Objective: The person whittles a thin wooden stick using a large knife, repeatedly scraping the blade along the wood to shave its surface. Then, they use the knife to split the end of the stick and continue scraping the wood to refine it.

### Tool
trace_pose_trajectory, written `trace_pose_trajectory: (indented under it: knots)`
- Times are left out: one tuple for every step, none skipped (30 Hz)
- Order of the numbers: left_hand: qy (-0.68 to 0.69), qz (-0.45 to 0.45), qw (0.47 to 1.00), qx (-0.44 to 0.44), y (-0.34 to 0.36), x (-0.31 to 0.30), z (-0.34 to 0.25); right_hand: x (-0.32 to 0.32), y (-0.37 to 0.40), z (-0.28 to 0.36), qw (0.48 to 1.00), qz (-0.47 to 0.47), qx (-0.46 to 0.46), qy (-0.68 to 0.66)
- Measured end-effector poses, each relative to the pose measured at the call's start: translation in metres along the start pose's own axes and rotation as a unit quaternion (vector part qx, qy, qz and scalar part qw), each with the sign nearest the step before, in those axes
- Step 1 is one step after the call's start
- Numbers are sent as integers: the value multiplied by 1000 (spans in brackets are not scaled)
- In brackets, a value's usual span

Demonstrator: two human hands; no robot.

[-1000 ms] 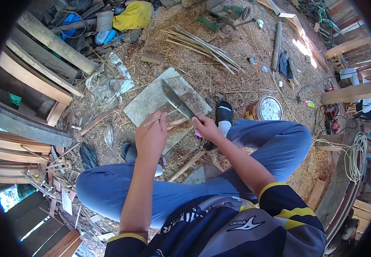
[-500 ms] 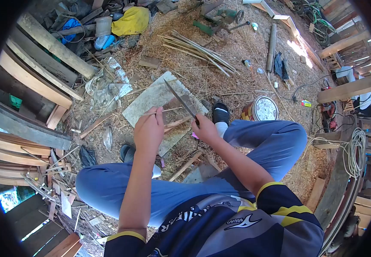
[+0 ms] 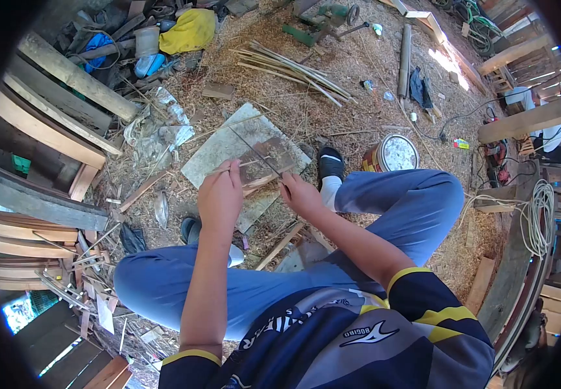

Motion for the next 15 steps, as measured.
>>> trace_pose_trajectory:
  knots:
    - [-1,3,1000,-1,0,-1,0,4,3,-9,1000,7,4,3]
    - [-2,6,1000,-1,-1,-2,-1,7,5,-19,1000,5,7,2]
    - [-6,4,1000,-1,-1,-2,-1,7,7,-26,1000,4,10,2]
    - [-9,3,1000,-1,-1,-2,-1,8,10,-32,1000,4,14,1]
    - [-12,2,1000,-1,-1,-2,-2,11,13,-36,1000,9,18,3]
    - [-9,0,1000,-3,0,-2,-3,10,12,-36,1000,11,22,4]
    - [-7,-3,1000,-5,1,-3,-5,9,10,-35,1000,13,25,5]
    - [-4,-5,1000,-9,1,-3,-6,9,10,-33,1000,4,17,-7]
    - [0,-9,1000,-19,1,-2,-6,3,10,-26,1000,-3,9,-19]
    - [5,-12,999,-31,1,-1,-5,0,11,-21,999,-9,1,-32]
    - [9,-15,999,-44,1,0,-3,0,13,-19,1000,-7,-2,-28]
    - [15,-20,999,-41,1,3,0,1,15,-17,1000,-4,-5,-26]
    - [20,-26,999,-36,-1,8,4,3,17,-16,1000,-4,-8,-24]
    - [25,-32,999,-29,-3,9,7,5,21,-19,1000,7,3,-24]
    - [18,-30,999,-28,-3,7,8,10,28,-30,999,18,13,-24]
Point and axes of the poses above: each hand's wrist, its own y-axis away from the middle knuckle, its own x-axis out of the palm, z = x × y, the point moved 1 cm from there along -y, towards the middle knuckle, and after that the axes turned 15 degrees about -x, right-handed, at the moved point
